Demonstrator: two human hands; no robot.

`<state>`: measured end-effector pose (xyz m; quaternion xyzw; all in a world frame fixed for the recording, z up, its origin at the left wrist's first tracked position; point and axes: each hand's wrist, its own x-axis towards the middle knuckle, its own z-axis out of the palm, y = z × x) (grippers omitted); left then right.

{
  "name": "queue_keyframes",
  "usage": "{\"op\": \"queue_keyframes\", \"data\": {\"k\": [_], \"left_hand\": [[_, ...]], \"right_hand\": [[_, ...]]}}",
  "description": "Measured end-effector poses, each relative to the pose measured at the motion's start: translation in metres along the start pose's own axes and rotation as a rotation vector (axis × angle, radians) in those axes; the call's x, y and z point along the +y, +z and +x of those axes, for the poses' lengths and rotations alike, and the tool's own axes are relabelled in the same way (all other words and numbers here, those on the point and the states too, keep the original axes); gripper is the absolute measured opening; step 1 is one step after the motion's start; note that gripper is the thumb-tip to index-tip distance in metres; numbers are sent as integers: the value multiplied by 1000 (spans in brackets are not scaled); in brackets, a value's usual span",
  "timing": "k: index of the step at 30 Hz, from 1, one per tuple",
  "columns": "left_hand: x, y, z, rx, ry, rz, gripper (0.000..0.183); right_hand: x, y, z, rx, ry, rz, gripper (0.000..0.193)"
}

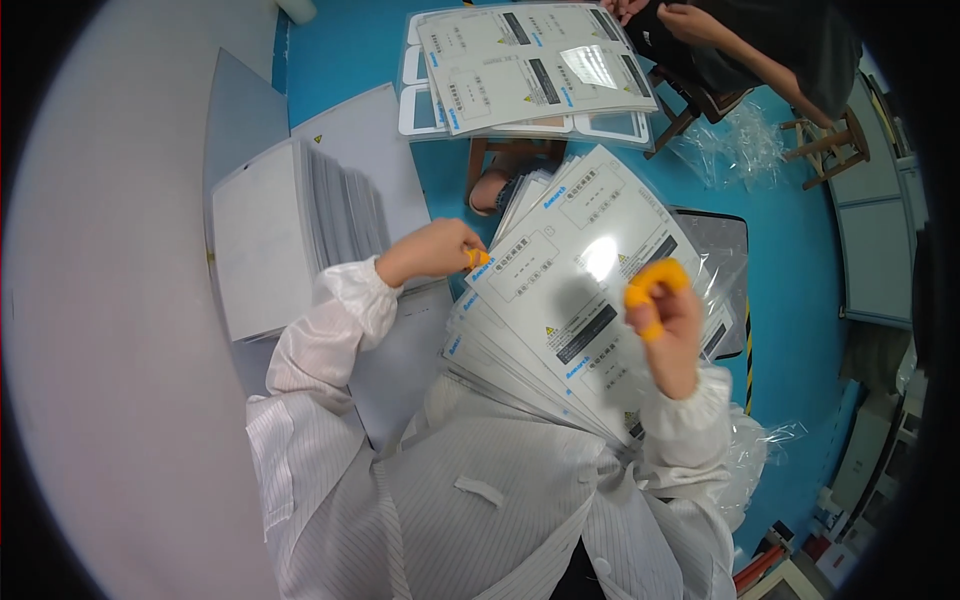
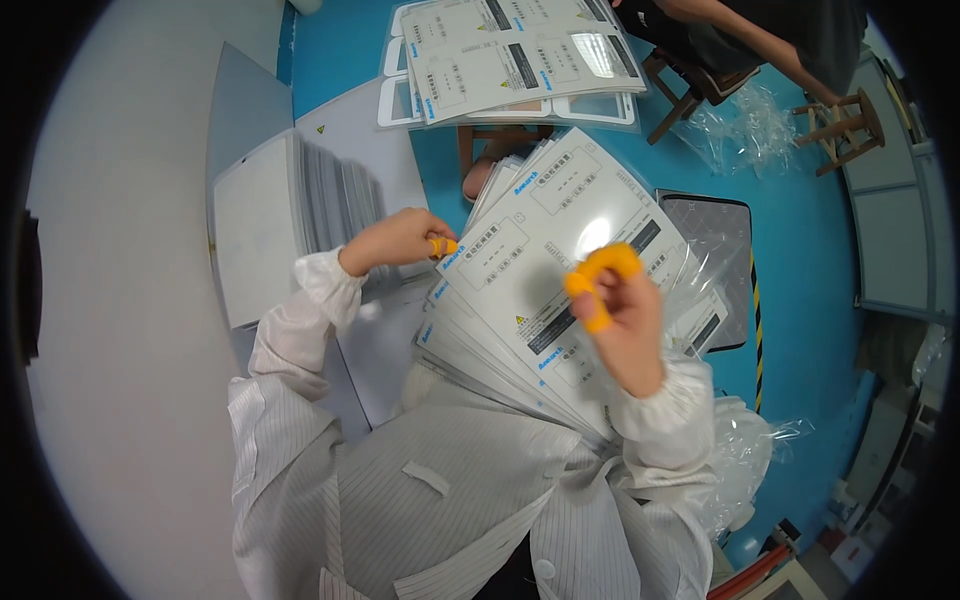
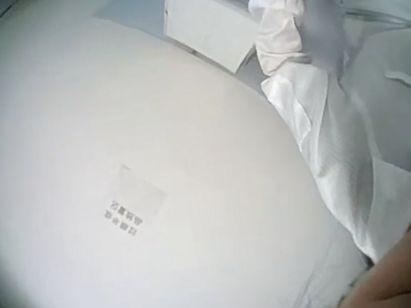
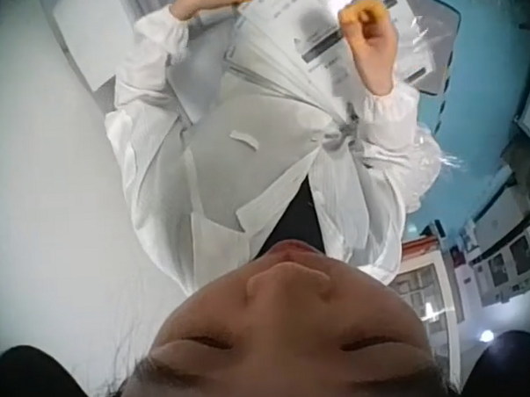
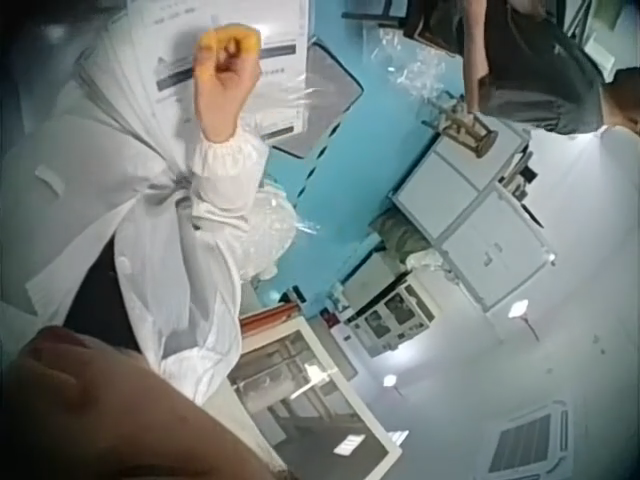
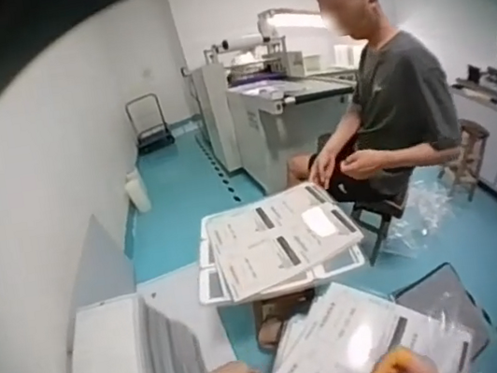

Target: Placing printed sheets into plastic protective sleeves in an industrial setting.

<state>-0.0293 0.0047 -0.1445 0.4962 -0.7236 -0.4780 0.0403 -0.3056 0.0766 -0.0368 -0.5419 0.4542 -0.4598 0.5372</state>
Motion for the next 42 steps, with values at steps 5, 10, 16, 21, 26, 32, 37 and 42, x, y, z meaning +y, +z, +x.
{"op": "queue_keyframes", "data": {"k": [5,10,16,21,26,32,37,42], "left_hand": [[36,-4,-24,105,-72,-126,20],[32,-1,-27,108,-145,-423,14],[28,3,-24,179,-125,-454,15],[28,3,-25,166,-109,-459,16],[24,4,-26,156,-122,-456,18],[15,2,-27,99,-116,-608,21],[4,1,-31,34,-36,-677,24],[-6,5,-23,-5,-142,-641,27]], "right_hand": [[73,70,16,-114,-35,-642,40],[102,114,11,-98,-71,-781,51],[102,106,16,1,-6,-704,52],[110,109,15,8,-37,-697,49],[115,99,17,142,-35,-707,40],[104,93,16,123,18,-714,36],[109,85,20,-61,-78,-669,23],[109,36,27,227,-130,114,11]]}}
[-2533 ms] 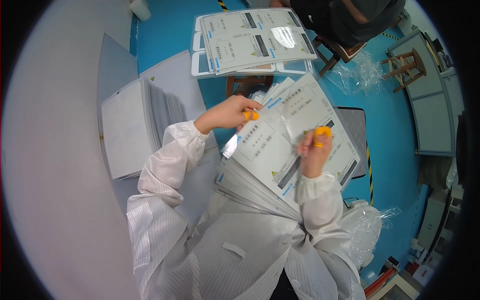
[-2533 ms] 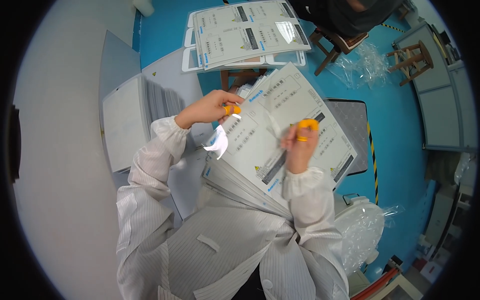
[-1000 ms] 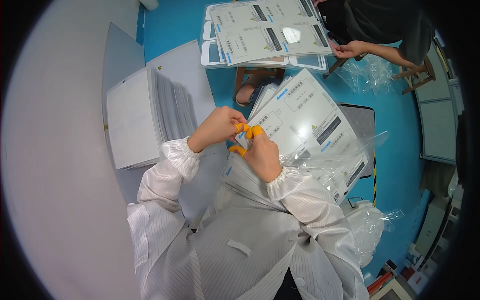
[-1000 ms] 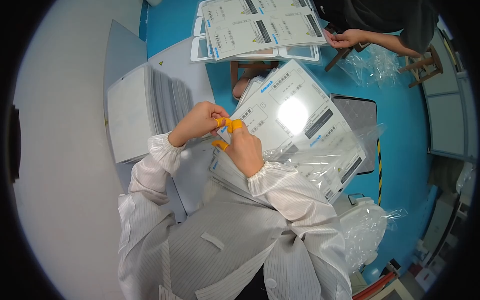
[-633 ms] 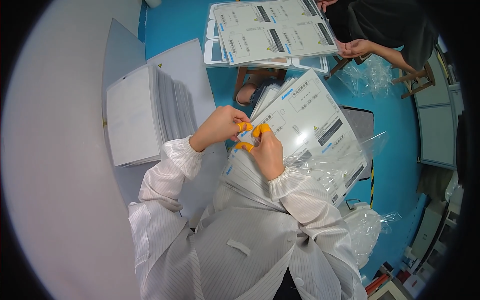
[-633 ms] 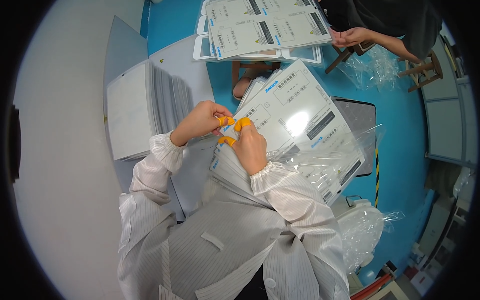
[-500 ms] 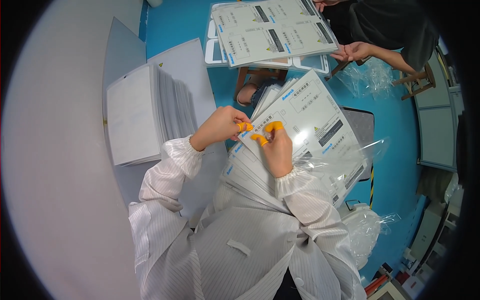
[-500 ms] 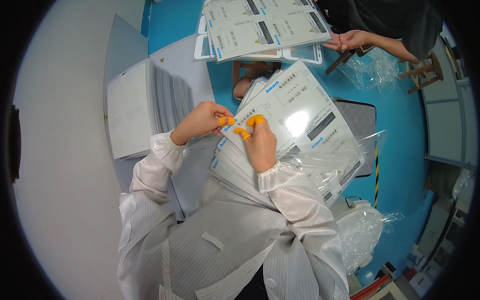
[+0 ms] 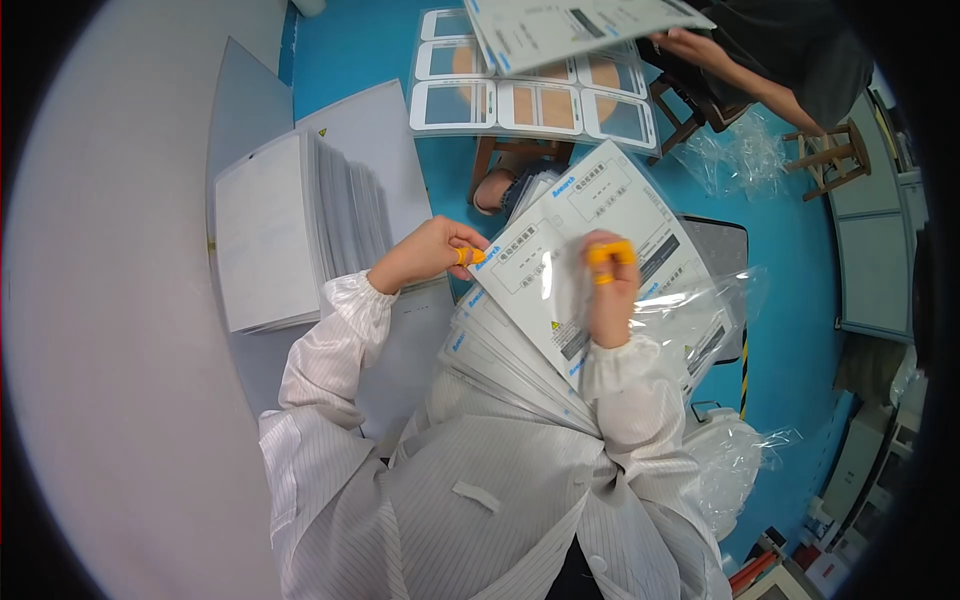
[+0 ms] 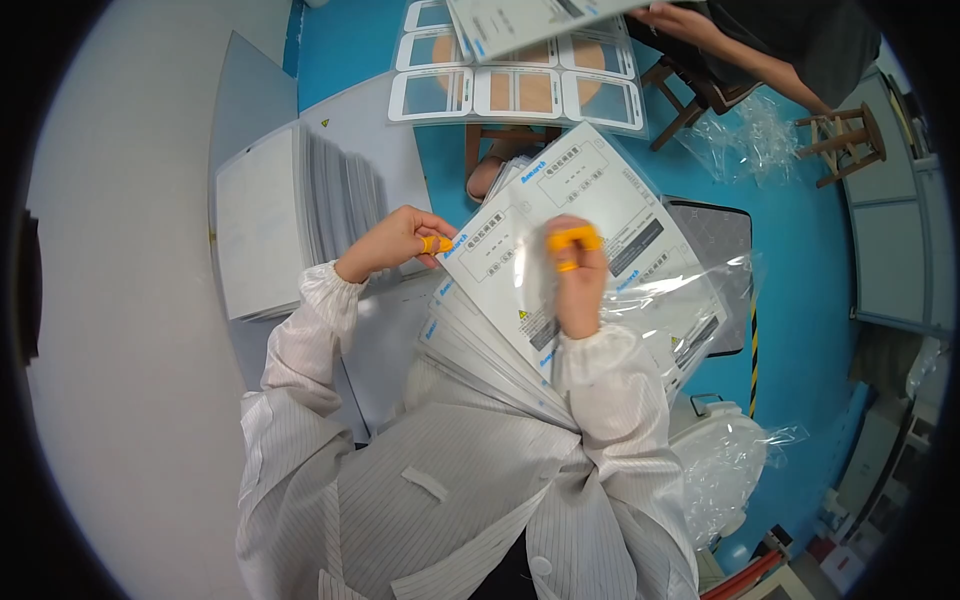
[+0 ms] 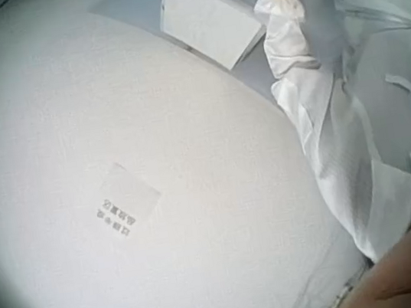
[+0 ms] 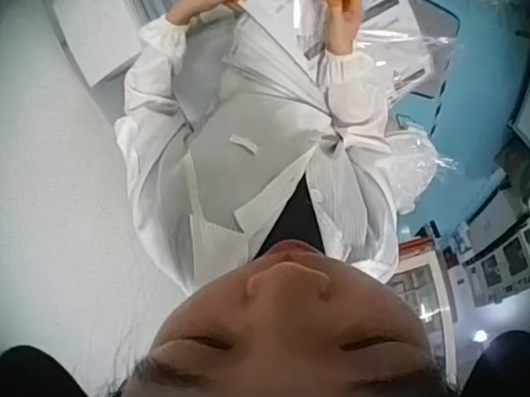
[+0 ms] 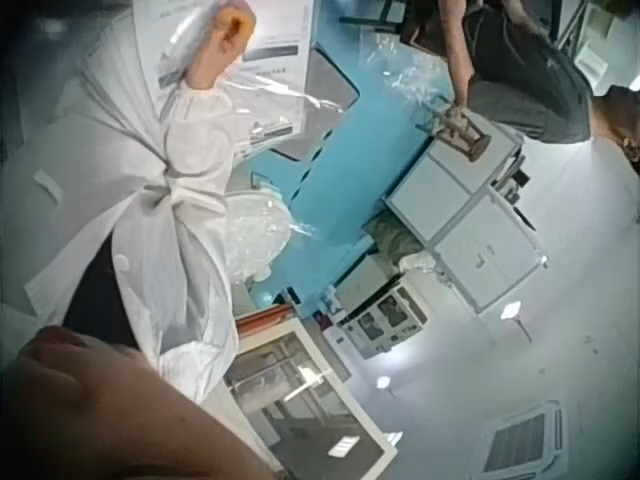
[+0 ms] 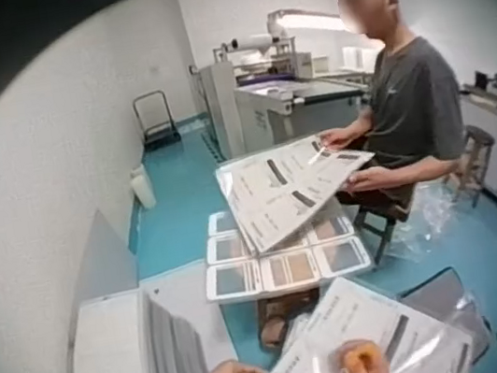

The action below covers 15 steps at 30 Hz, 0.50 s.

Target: Placing printed sheets into plastic protective sleeves in an industrial setting.

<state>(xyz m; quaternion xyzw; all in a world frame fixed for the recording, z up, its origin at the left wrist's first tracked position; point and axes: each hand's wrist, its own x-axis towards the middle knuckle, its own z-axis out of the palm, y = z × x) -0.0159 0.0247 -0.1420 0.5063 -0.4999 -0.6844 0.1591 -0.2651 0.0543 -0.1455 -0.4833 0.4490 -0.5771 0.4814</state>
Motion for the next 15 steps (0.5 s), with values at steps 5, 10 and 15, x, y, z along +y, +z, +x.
{"op": "queue_keyframes", "data": {"k": [5,10,15], "left_hand": [[3,-10,9,-183,36,6,36],[42,-12,17,-301,377,136,44],[61,-6,28,-247,433,127,44]], "right_hand": [[-8,-26,8,125,75,546,19],[3,-8,10,133,-3,425,19],[11,-10,9,103,16,361,20]]}}
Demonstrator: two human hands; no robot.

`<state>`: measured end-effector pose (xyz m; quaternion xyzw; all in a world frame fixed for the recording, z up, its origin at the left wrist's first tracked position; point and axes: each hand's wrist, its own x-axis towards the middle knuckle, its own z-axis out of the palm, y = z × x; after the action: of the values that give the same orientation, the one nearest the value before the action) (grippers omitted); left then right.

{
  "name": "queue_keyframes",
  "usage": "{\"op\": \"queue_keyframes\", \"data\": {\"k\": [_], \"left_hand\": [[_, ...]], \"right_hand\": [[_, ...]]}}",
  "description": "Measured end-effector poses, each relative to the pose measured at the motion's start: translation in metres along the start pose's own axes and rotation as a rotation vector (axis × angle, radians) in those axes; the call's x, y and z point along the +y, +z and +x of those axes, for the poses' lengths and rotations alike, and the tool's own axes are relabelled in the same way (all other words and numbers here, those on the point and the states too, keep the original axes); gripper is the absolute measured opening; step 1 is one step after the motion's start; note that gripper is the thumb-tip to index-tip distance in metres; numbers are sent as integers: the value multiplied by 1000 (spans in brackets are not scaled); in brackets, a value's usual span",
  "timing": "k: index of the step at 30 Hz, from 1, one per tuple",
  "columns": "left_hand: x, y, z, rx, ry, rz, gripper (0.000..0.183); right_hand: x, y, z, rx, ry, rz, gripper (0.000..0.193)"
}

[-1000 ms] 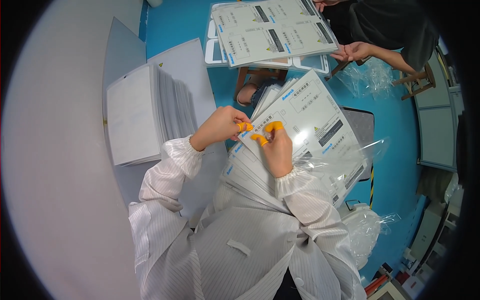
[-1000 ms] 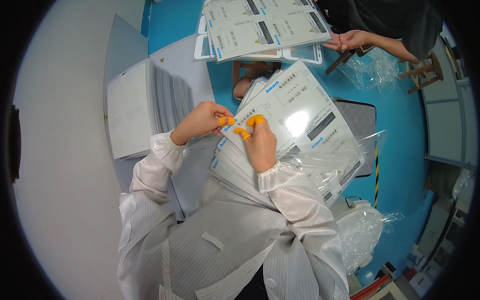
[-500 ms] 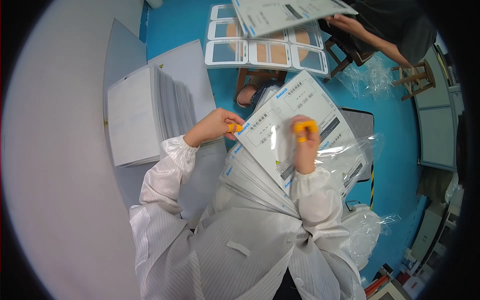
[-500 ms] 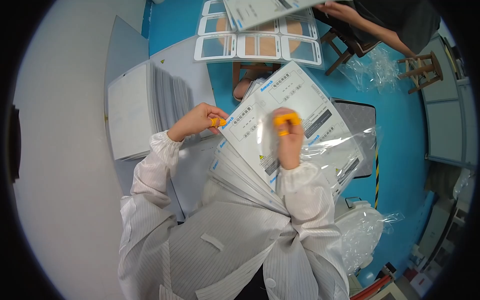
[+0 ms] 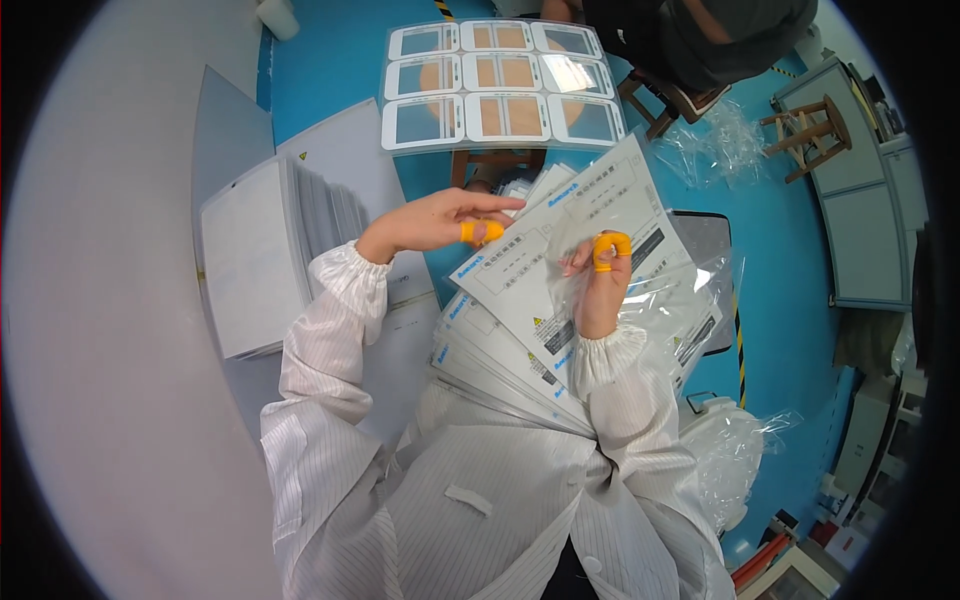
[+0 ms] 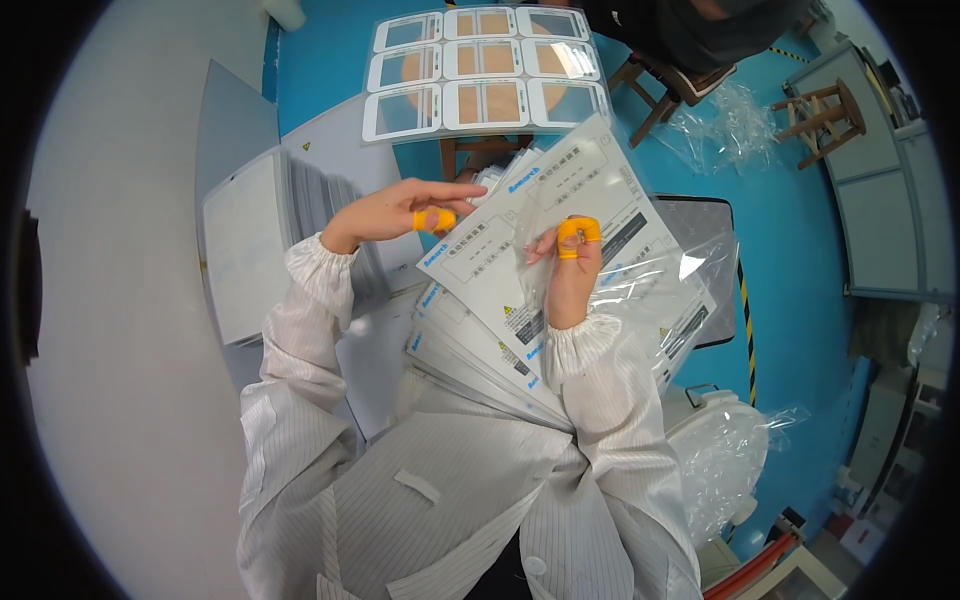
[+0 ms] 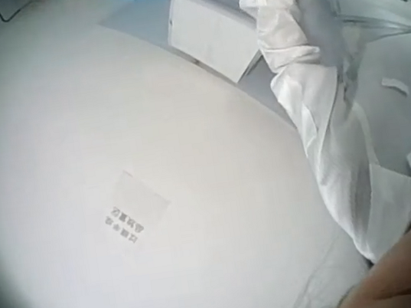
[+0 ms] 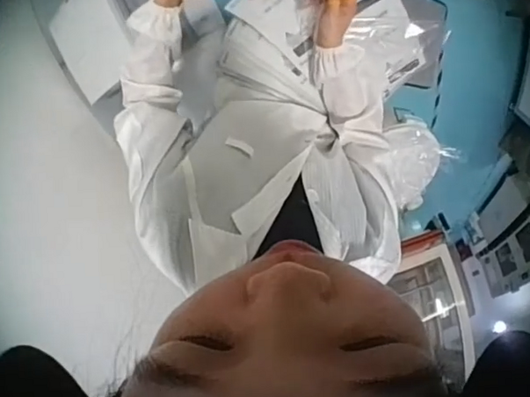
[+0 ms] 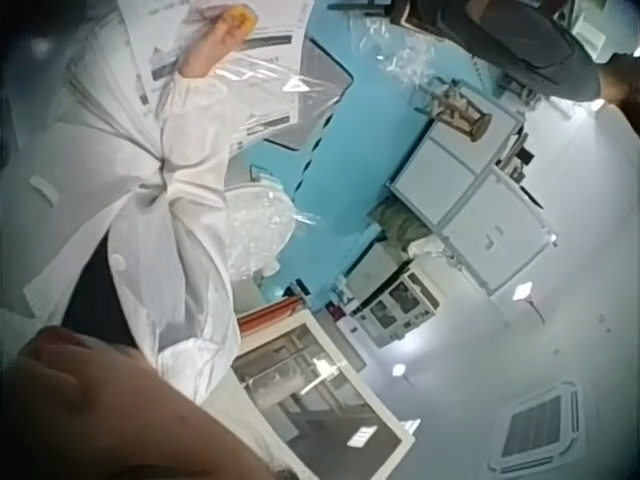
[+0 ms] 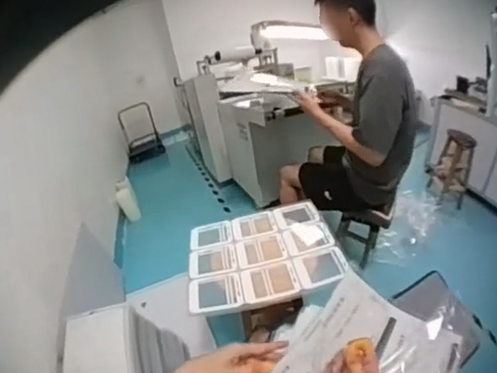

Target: Placing printed sheets into plastic protective sleeves in an industrial setting.

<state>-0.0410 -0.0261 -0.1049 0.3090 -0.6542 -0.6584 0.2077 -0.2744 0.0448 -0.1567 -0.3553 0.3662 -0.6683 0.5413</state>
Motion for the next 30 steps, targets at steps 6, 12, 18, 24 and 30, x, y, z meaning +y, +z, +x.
{"op": "queue_keyframes", "data": {"k": [6,12,18,24,30], "left_hand": [[-2,8,31,121,-116,177,36],[-41,-50,37,465,-176,31,31],[-36,-136,47,653,-185,-203,33],[-101,-180,67,921,-66,-380,34],[-101,-181,86,1133,-106,-189,33]], "right_hand": [[-7,-7,2,86,15,-33,15],[-140,-175,35,362,-197,156,21],[-343,-462,-74,724,-550,-1182,21],[-359,-479,-148,463,-521,246,26],[-359,-298,-119,225,-493,77,22]]}}
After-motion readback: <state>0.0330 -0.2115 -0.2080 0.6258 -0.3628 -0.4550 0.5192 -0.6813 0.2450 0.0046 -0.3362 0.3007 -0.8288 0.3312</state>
